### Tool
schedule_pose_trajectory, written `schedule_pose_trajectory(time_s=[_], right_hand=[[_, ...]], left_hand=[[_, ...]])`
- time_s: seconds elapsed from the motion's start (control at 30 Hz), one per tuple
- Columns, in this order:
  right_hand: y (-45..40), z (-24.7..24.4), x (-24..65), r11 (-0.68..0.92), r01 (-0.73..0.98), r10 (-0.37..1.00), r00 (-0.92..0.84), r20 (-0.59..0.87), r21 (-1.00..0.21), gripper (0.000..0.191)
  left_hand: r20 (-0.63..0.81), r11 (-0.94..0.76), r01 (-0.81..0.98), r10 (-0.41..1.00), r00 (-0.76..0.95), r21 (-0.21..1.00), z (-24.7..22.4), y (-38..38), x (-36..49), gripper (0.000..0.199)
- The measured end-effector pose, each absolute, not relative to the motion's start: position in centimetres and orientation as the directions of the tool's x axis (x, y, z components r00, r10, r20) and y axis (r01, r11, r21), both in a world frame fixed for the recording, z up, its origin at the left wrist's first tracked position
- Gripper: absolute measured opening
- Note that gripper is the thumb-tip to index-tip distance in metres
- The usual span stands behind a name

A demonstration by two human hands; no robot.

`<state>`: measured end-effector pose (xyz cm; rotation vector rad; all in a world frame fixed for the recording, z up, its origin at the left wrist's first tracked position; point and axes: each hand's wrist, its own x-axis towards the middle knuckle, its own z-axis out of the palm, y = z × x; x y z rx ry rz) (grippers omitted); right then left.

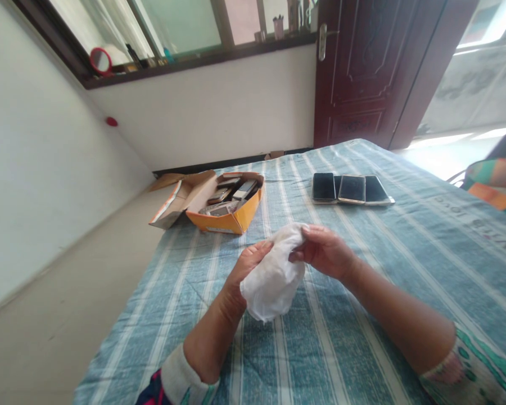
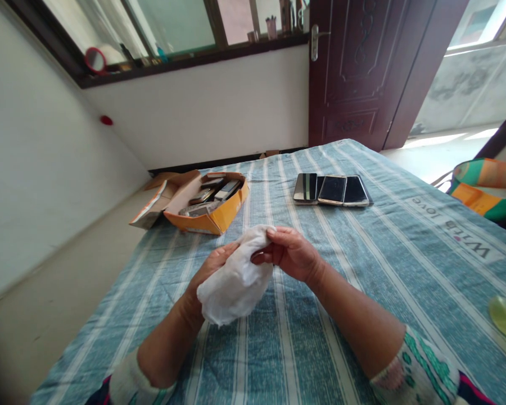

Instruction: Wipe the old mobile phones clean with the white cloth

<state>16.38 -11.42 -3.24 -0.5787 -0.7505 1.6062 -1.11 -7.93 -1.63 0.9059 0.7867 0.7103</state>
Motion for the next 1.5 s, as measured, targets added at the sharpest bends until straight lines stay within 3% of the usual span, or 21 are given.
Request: schedule_pose_trajectory(time_s=[0.1,0.2,0.3,0.37,0.5,0.63,0.7,0.9,0.97,1.03,1.1,1.17,1.27,1.33,1.4,1.5], right_hand=[[-11.4,-3.4,16.5,-0.059,-0.683,0.989,-0.138,0.05,-0.728,0.027],[-11.1,-3.7,16.9,-0.026,-0.689,0.992,-0.106,0.066,-0.724,0.025],[-10.9,-3.8,17.2,0.016,-0.663,0.993,-0.075,0.088,-0.748,0.025],[-10.7,-3.9,17.2,0.031,-0.647,0.994,-0.061,0.092,-0.762,0.026],[-10.6,-3.8,17.1,0.044,-0.665,0.996,-0.031,0.086,-0.746,0.025],[-10.7,-3.7,16.8,0.038,-0.689,0.998,-0.016,0.067,-0.724,0.025],[-10.7,-3.7,16.7,0.033,-0.715,0.997,-0.023,0.071,-0.699,0.025],[-10.5,-4.2,16.3,-0.058,-0.794,0.991,-0.12,0.062,-0.605,0.022],[-10.6,-4.4,16.1,-0.105,-0.794,0.987,-0.155,0.033,-0.599,0.021],[-10.7,-4.6,15.8,-0.143,-0.785,0.983,-0.184,0.008,-0.602,0.022],[-10.8,-4.7,15.4,-0.173,-0.771,0.977,-0.214,-0.006,-0.613,0.024],[-11.0,-4.7,15.0,-0.193,-0.748,0.971,-0.24,-0.013,-0.635,0.027],[-11.1,-4.7,14.7,-0.213,-0.703,0.968,-0.248,-0.047,-0.679,0.031],[-11.1,-4.7,14.8,-0.22,-0.673,0.969,-0.233,-0.079,-0.706,0.032],[-11.0,-4.6,14.9,-0.213,-0.651,0.975,-0.19,-0.115,-0.728,0.031],[-10.9,-4.4,15.1,-0.191,-0.601,0.98,-0.079,-0.18,-0.776,0.028]], left_hand=[[-0.224,0.315,-0.155,0.876,0.428,0.936,-2.0,-7.6,-1.1,0.042],[-0.054,0.056,0.002,0.967,0.25,0.998,-1.8,-7.0,-1.7,0.046],[0.215,-0.232,0.216,0.972,0.1,0.949,-1.0,-6.5,-2.7,0.036],[0.276,-0.294,0.263,0.956,0.103,0.919,-0.1,-6.5,-3.3,0.027],[0.111,-0.216,0.26,0.925,0.364,0.941,2.0,-7.5,-3.5,0.042],[-0.011,-0.178,0.243,0.786,0.619,0.953,2.7,-8.4,-2.9,0.055],[-0.009,-0.183,0.229,0.762,0.647,0.956,2.3,-8.5,-2.6,0.054],[0.063,-0.214,0.21,0.827,0.559,0.954,-0.6,-7.5,-2.4,0.025],[0.192,-0.381,0.254,0.813,0.549,0.889,-1.2,-7.1,-2.5,0.023],[0.372,-0.583,0.337,0.771,0.517,0.739,-1.4,-7.0,-2.7,0.02],[0.498,-0.678,0.412,0.73,0.467,0.608,-1.5,-7.0,-2.8,0.017],[0.482,-0.634,0.416,0.77,0.418,0.653,-1.7,-7.4,-2.6,0.018],[0.251,-0.367,0.276,0.892,0.377,0.888,-1.9,-8.1,-2.0,0.016],[0.106,-0.17,0.151,0.927,0.36,0.974,-2.0,-8.3,-1.5,0.012],[-0.016,0.001,0.043,0.928,0.372,0.999,-1.8,-8.4,-1.3,0.014],[-0.168,0.224,-0.049,0.84,0.516,0.973,-1.1,-8.3,-1.6,0.035]])
